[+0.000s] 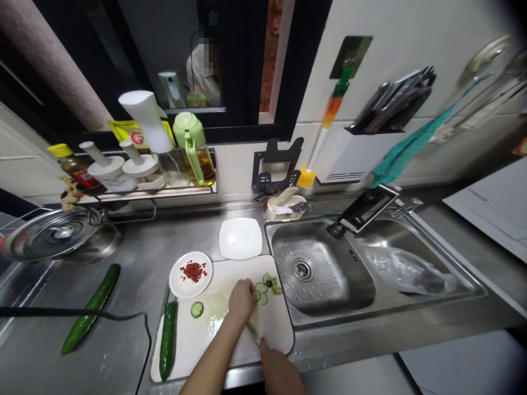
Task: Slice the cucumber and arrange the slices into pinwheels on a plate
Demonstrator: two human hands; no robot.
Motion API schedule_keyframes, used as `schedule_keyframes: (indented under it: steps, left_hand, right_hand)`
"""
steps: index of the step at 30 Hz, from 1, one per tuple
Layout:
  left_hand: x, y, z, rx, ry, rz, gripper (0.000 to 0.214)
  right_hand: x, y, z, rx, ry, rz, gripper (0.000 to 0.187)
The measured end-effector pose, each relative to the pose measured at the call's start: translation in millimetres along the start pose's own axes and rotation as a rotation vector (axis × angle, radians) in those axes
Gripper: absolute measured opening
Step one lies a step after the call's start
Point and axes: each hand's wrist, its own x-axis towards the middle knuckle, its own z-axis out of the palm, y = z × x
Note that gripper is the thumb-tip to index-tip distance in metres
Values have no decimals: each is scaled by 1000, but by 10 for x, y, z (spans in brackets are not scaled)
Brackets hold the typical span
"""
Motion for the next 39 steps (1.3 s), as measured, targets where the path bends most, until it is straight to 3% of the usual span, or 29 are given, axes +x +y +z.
schedule_keyframes:
  steps: [10, 18, 24, 33, 39]
  left_hand:
    - [-7, -152, -53, -116, 41, -20, 9]
    - [-197, -513, -226, -172, 168, -109, 17]
    - [-328, -745, -199, -253, 225, -163, 21]
    - [-387, -802, -140, -337, 255, -238, 13]
    - [-384, -791, -140, -303, 238, -274, 18]
  right_hand:
    - [29, 3, -37, 23, -61, 24, 63]
    - [7, 52, -17, 40, -36, -17, 65]
    - [-7, 50, -62, 25, -56, -37, 72]
    - [45, 166, 67, -30, -50, -31, 72]
    - [83, 53, -20, -22, -11, -39, 67]
